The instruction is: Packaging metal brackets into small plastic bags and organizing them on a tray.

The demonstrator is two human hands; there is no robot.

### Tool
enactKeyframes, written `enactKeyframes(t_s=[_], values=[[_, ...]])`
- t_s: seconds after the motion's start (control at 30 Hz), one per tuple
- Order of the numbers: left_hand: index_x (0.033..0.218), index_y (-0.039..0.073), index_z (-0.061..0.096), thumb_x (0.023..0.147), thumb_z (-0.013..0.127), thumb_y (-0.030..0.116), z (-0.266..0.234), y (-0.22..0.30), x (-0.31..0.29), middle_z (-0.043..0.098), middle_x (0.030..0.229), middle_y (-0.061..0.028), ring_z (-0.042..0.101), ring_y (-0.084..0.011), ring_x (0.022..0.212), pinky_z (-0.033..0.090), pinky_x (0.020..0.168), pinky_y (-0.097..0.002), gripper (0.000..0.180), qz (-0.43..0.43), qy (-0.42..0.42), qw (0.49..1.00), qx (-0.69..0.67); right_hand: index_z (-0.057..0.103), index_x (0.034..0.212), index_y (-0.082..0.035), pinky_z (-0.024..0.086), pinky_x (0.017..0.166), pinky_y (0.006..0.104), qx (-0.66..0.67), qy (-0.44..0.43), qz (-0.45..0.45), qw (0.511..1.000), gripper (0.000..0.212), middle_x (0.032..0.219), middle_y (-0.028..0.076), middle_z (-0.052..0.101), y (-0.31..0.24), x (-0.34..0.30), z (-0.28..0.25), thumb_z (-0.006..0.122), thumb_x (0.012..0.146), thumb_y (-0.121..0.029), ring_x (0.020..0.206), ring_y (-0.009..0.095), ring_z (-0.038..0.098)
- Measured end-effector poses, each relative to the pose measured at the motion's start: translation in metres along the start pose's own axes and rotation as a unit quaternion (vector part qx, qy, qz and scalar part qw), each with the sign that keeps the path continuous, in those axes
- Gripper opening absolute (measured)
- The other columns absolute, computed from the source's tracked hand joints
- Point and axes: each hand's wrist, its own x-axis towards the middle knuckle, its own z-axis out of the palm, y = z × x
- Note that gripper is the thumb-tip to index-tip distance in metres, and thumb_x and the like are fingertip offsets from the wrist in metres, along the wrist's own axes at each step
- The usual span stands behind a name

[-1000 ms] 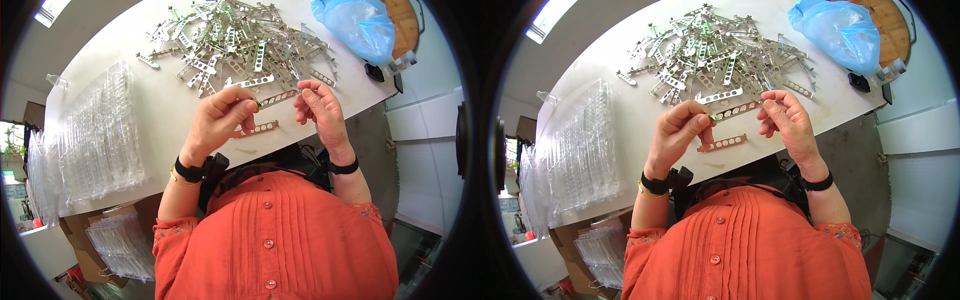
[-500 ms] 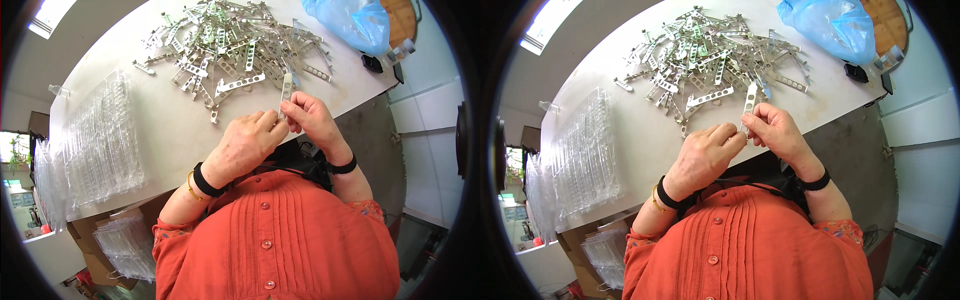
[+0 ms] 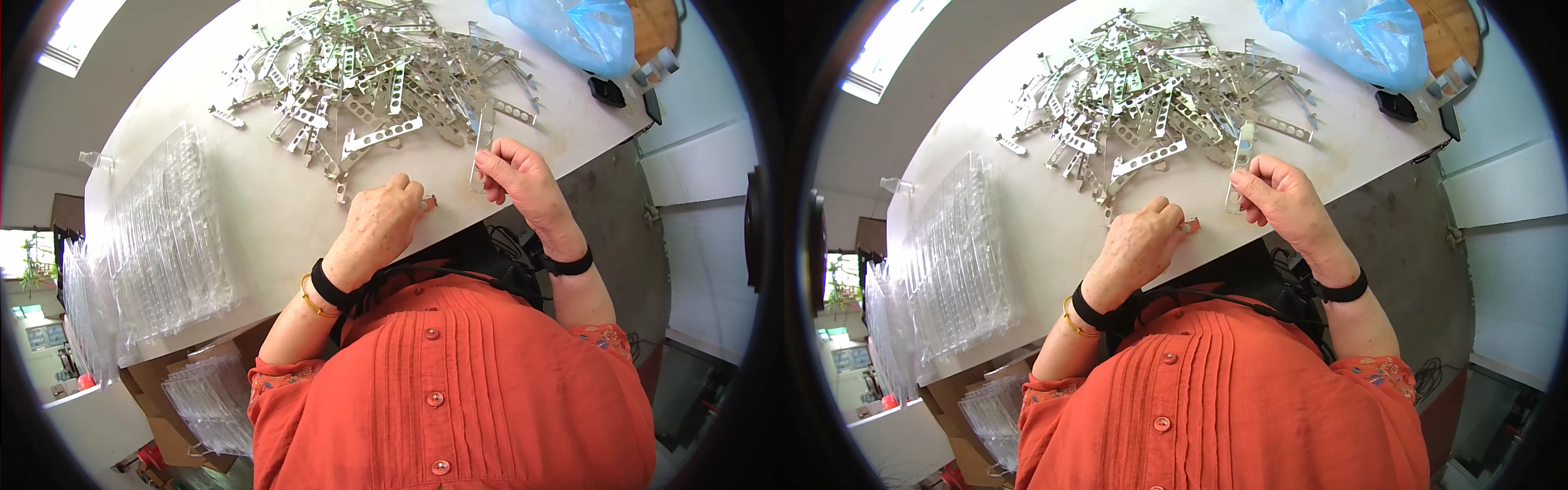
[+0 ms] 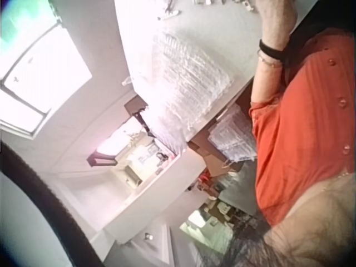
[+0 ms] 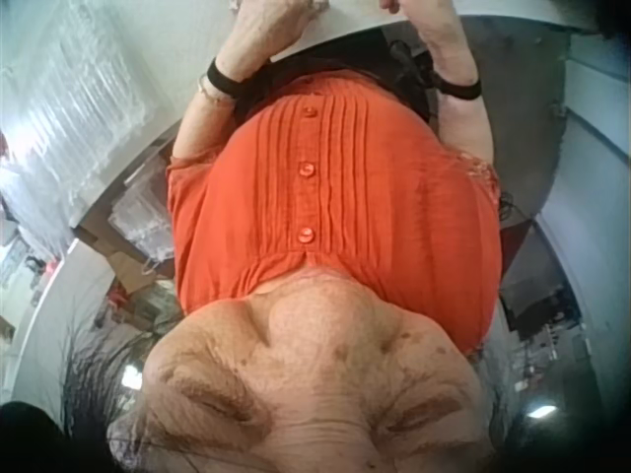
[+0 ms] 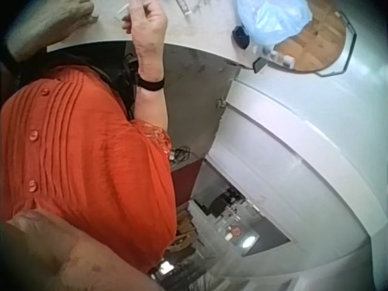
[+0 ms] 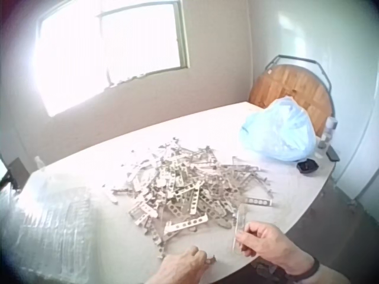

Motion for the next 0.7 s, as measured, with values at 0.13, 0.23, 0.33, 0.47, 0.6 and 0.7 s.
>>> enactKeyframes(t_s=[0.13,0.23,0.33,0.47,0.6,0.7], values=[[0.094,0.005,0.059,0.085,0.057,0.002,-0.005,0.003,-0.002,0.060,0.085,-0.0136,0.062,-0.0373,0.073,0.048,0.064,-0.0461,0.010,0.011,-0.006,1.000,0.021,0.058,0.084,-0.012,0.044,0.055,0.0187,0.003,-0.027,-0.001,1.000,0.024,0.077,-0.004,0.063,0.008,0.002,0.000,0.063,0.100,-0.029,0.061,0.002,0.055],[0.093,0.005,0.059,0.081,0.055,-0.002,-0.019,0.011,-0.003,0.059,0.084,-0.0133,0.061,-0.0370,0.073,0.048,0.064,-0.0460,0.015,0.018,-0.005,1.000,0.014,0.058,0.086,-0.012,0.044,0.055,0.0185,-0.012,-0.034,0.001,0.999,0.023,0.079,-0.004,0.064,0.009,0.002,0.002,0.062,0.101,-0.028,0.062,0.002,0.055],[0.092,0.006,0.060,0.079,0.056,-0.003,-0.025,0.016,-0.004,0.058,0.085,-0.0122,0.061,-0.0348,0.078,0.048,0.067,-0.0447,0.016,0.034,0.009,0.999,0.011,0.058,0.086,-0.012,0.044,0.055,0.0185,-0.025,-0.037,-0.002,0.999,0.022,0.080,-0.004,0.065,0.011,0.002,0.004,0.061,0.101,-0.028,0.063,0.002,0.055],[0.091,0.005,0.061,0.078,0.058,-0.004,-0.022,0.015,0.001,0.057,0.090,-0.0123,0.060,-0.0322,0.088,0.050,0.073,-0.0427,0.016,0.066,-0.006,0.997,0.036,0.058,0.086,-0.012,0.044,0.055,0.0186,-0.027,-0.051,-0.005,0.998,0.022,0.081,-0.004,0.065,0.014,0.003,0.007,0.061,0.102,-0.028,0.064,0.002,0.056],[0.090,0.004,0.062,0.077,0.060,-0.004,-0.012,0.009,0.009,0.058,0.097,-0.0139,0.060,-0.0333,0.096,0.052,0.076,-0.0417,0.016,0.075,-0.042,0.996,0.039,0.058,0.087,-0.011,0.043,0.055,0.0188,-0.038,-0.051,0.004,0.998,0.022,0.080,-0.004,0.065,0.016,0.004,0.008,0.060,0.102,-0.026,0.064,0.002,0.056],[0.091,0.004,0.062,0.078,0.060,-0.003,-0.007,0.004,0.011,0.060,0.105,-0.0164,0.062,-0.0343,0.098,0.052,0.077,-0.0428,0.016,0.090,0.009,0.996,0.018,0.058,0.087,-0.010,0.043,0.055,0.0188,-0.042,-0.048,0.012,0.998,0.021,0.080,-0.004,0.065,0.019,0.004,0.009,0.061,0.102,-0.025,0.064,0.002,0.056]])
